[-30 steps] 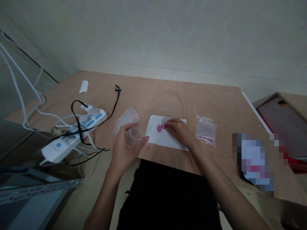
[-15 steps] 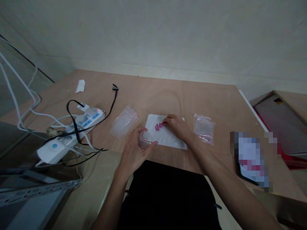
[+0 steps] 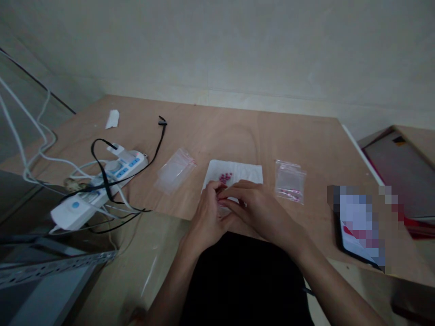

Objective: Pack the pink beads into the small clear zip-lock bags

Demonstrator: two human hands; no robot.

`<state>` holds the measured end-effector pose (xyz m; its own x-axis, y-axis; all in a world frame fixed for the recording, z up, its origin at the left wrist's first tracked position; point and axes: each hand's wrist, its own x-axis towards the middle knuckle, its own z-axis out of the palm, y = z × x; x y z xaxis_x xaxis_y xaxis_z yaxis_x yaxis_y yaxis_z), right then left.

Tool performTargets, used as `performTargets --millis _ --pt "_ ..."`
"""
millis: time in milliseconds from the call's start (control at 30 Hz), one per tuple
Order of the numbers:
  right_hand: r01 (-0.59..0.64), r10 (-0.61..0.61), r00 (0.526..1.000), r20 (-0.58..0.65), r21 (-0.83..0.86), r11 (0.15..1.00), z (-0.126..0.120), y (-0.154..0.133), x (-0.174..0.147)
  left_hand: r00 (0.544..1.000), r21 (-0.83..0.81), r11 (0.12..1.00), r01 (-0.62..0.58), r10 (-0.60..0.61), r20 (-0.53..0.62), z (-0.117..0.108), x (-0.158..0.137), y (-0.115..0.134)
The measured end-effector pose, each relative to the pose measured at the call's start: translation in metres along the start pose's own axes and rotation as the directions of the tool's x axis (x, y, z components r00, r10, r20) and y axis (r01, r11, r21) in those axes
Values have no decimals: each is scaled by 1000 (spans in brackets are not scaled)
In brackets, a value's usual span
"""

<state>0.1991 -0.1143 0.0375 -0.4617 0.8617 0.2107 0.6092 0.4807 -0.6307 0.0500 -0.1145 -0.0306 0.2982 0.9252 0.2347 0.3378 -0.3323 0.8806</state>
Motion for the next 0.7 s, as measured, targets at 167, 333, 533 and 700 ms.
performTargets --millis 167,333,533,700 --pt "44 -46 999 28 73 996 1 8 -4 997 -67 996 59 -61 -37 2 -3 -5" --pt "-154 146 965 -219 -19 988 7 49 10 980 -13 994 104 -105 -168 0 -5 -8" --pt "-223 194 971 -140 -243 944 29 98 35 974 -8 993 114 -113 -198 -7 -4 -7" --pt "-230 191 955 -228 -161 960 23 72 29 971 5 993 117 -113 -210 -10 -4 -12"
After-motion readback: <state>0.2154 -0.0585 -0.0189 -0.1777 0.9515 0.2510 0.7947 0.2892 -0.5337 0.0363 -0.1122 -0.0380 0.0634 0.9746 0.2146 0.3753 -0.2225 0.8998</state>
